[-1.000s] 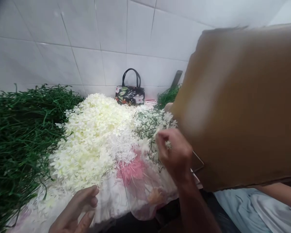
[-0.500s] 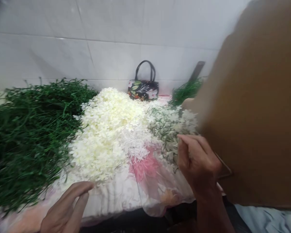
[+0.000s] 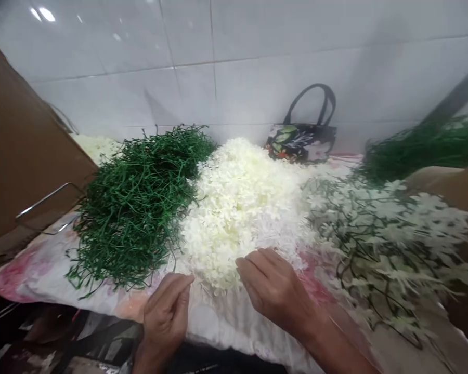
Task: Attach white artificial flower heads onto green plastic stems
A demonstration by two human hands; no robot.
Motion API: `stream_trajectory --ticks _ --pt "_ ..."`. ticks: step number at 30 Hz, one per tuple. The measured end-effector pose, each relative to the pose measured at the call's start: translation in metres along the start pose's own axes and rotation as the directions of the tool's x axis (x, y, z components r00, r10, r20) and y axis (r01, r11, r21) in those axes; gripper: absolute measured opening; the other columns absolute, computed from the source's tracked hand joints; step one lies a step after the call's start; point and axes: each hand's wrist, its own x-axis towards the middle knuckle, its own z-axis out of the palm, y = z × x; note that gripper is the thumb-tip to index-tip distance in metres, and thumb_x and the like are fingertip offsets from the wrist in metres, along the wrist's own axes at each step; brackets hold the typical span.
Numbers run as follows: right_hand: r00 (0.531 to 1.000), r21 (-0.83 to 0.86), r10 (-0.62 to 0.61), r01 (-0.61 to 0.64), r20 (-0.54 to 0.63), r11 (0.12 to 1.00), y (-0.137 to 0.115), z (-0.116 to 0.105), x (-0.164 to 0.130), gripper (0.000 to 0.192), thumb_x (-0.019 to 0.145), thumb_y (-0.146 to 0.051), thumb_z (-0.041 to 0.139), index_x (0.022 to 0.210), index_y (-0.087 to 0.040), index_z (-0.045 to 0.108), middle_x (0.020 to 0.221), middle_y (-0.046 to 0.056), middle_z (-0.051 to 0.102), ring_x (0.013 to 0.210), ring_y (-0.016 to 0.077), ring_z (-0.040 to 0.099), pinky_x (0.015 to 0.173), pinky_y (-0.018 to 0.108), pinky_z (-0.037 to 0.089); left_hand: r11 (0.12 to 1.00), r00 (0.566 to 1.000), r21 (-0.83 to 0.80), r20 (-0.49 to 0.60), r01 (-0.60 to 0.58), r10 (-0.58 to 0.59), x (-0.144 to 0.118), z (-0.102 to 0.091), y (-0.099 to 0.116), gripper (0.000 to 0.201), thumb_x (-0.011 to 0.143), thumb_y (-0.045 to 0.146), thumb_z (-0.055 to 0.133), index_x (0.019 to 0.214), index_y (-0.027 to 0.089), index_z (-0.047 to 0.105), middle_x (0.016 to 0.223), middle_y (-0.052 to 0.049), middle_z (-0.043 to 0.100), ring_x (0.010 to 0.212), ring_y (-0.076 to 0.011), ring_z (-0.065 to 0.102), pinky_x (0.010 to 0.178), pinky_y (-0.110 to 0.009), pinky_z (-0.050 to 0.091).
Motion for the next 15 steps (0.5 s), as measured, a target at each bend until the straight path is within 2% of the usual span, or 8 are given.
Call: stream_trajectory --ticks 5,8,11,15 --pt "0.994 -0.012 -0.035 0.034 -0.107 0.999 0.006 0.009 -0.012 0.015 0.083 -0.003 0.056 0.094 -0.011 0.06 0.069 0.006 0.063 0.066 0.0159 0.057 0.065 0.031 0.047 0.998 0.997 0.069 -0.077 0.015 -0.009 0.002 -0.009 -0.005 0.025 0.081 -0.002 0.047 0.093 0.016 0.06 0.075 -0.005 0.063 0.07 -0.0139 0.061 0.064 -0.023 0.052" --pt "0.991 -0.034 -0.043 0.039 -0.125 0.999 0.009 0.009 -0.015 0.014 0.081 -0.003 0.059 0.093 -0.011 0.062 0.069 0.006 0.064 0.065 0.0166 0.058 0.068 0.031 0.048 0.962 0.992 0.272 -0.124 0.028 0.006 0.011 -0.027 -0.017 0.023 0.081 -0.001 0.049 0.092 0.015 0.061 0.078 -0.007 0.063 0.072 -0.0154 0.06 0.066 -0.026 0.052" --pt "0.99 -0.066 -0.055 0.047 -0.127 0.997 0.014 0.008 -0.018 0.012 0.082 -0.007 0.059 0.091 -0.012 0.064 0.069 0.005 0.065 0.065 0.0169 0.06 0.072 0.031 0.047 0.877 0.988 0.478 -0.149 0.05 0.025 0.022 -0.045 -0.032 0.02 0.082 0.003 0.049 0.092 0.013 0.062 0.079 -0.009 0.063 0.075 -0.0192 0.06 0.069 -0.031 0.051" --pt "0.99 -0.097 -0.101 0.092 -0.101 0.991 0.027 0.01 -0.029 0.012 0.081 -0.016 0.063 0.091 -0.018 0.068 0.07 0.001 0.07 0.062 0.0159 0.062 0.069 0.029 0.046 0.825 0.988 0.557 -0.156 0.094 -0.007 0.039 -0.061 -0.045 0.02 0.083 0.009 0.049 0.097 0.014 0.061 0.086 -0.011 0.064 0.083 -0.0227 0.06 0.073 -0.036 0.049"
